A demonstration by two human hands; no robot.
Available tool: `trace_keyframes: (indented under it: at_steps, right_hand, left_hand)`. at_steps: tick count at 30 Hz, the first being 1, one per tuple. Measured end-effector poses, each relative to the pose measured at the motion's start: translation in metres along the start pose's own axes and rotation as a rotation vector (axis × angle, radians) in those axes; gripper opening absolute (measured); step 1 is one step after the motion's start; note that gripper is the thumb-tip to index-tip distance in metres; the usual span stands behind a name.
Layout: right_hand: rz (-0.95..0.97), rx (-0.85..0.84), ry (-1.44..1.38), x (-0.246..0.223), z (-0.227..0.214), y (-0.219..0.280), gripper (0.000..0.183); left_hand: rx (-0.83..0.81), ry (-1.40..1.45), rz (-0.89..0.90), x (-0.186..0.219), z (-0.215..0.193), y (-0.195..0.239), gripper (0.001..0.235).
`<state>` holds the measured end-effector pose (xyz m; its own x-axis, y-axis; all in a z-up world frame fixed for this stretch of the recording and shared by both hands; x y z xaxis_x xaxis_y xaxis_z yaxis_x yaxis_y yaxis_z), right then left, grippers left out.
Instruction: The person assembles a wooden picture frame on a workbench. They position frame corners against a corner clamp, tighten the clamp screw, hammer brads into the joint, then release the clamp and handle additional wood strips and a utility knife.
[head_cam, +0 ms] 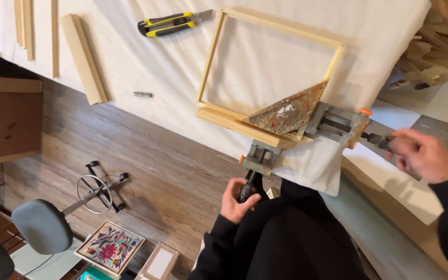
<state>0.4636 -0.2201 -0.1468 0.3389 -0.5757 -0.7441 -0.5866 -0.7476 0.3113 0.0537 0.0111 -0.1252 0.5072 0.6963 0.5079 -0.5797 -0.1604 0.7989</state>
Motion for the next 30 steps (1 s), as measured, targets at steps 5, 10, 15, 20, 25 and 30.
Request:
trace_keyframes:
  at_steps: [5, 10, 15, 20, 25, 30]
  right_hand:
    - [0.587, -0.302, -0.899, 0.141, 0.063, 0.049, 0.06]
    - [0.165, -0.078, -0.491, -0.043, 0.007, 0.008, 0.037]
    - [-0.401, 0.196, 0.179, -0.128, -0.029, 0.005, 0.041]
    - [0.413, -0.179, -0.686, 0.124, 0.039, 0.057, 0.038]
    - [0.164, -0.057, -0.651, 0.003, 0.013, 0.026, 0.024]
    - [-0.121, 0.094, -0.22, -0.076, -0.018, 0.017, 0.041]
  left_hand:
    - [0.493, -0.131, 0.28, -0.029, -0.049, 0.02, 0.021]
    - [0.069, 0.329, 0.081, -0.095, -0.057, -0.016, 0.043]
    - [-0.302, 0.65, -0.256, -0.086, -0.014, -0.018, 0.056]
    - [0.378, -0.133, 0.263, -0.016, -0.035, 0.025, 0.028]
    - [0.256, -0.097, 0.241, -0.03, -0.037, 0.017, 0.025]
    - [0.073, 0.068, 0.157, -0.065, -0.047, -0.001, 0.051]
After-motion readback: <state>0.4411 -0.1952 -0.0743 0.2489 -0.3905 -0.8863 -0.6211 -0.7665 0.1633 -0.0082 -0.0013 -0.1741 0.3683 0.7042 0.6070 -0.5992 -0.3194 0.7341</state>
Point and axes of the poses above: each hand's wrist, its own y-axis away from the middle knuckle, its own z-axis out of the palm, x = y × z, the point moved 10 cm from there along -y, towards the middle knuckle, and after that the axes turned 8 degrees about -z, right-handed, at the moved point
